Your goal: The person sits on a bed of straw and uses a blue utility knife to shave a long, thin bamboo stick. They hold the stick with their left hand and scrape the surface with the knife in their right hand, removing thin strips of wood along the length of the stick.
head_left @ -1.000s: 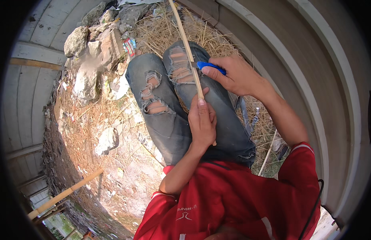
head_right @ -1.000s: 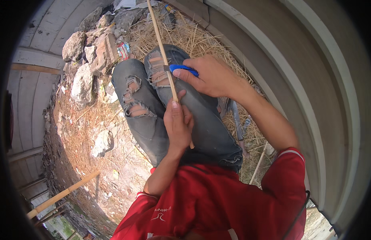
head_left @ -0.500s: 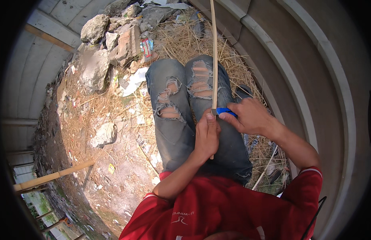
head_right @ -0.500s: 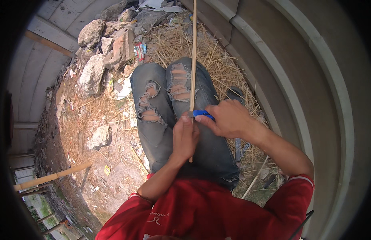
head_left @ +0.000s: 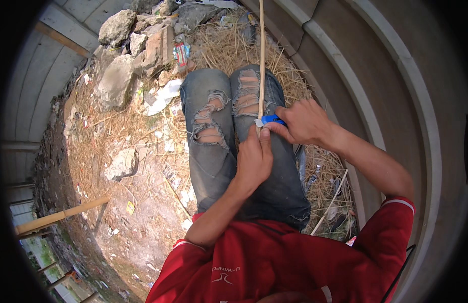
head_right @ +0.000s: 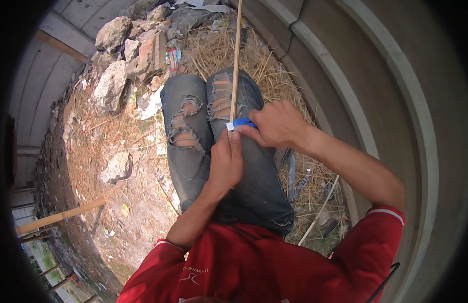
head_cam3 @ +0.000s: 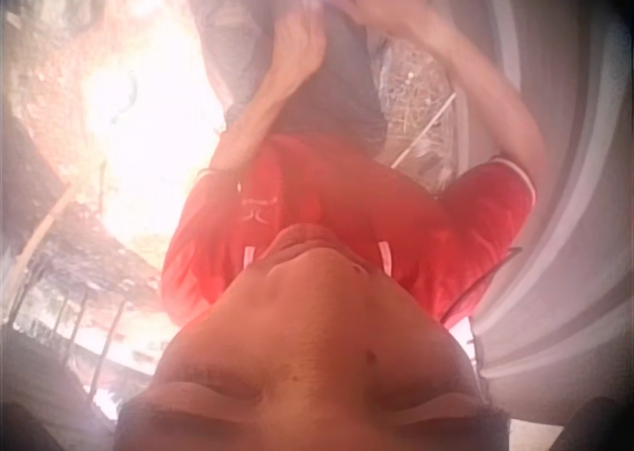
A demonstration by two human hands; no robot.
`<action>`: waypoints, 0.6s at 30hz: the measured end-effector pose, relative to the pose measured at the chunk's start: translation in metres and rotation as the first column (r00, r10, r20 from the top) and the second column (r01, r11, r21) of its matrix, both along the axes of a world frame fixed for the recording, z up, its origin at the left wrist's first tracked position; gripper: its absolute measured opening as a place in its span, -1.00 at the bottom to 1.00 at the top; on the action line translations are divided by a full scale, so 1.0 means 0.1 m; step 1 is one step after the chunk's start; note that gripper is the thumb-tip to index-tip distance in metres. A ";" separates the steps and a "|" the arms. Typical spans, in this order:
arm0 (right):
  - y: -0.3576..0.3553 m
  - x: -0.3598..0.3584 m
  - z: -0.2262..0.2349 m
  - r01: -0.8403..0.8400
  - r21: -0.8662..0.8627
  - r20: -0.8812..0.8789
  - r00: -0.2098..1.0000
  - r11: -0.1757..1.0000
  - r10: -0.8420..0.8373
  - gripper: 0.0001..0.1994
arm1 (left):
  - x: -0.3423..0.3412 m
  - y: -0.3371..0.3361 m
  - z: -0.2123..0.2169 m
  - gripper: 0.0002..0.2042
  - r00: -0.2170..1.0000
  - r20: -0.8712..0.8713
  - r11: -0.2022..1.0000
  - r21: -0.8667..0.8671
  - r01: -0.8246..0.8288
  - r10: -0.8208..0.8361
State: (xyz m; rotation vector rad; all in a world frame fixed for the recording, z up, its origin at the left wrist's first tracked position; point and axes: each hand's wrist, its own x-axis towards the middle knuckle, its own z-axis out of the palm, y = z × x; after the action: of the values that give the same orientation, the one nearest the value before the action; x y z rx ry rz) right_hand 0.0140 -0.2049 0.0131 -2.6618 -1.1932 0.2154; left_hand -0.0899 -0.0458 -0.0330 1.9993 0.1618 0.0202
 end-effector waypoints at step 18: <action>0.18 1.04 0.15 0.243 0.080 0.108 0.962 0.967 -0.251 -0.30 | -0.14 0.00 0.26 -0.71 0.999 -0.053 0.998 -0.056 -0.001 -0.002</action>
State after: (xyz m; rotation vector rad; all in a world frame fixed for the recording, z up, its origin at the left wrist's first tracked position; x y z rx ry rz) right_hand 0.1179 -0.1868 0.0283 -2.7634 -0.8676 -0.0215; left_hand -0.1035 -0.0456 -0.0067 1.9448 0.1942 -0.0376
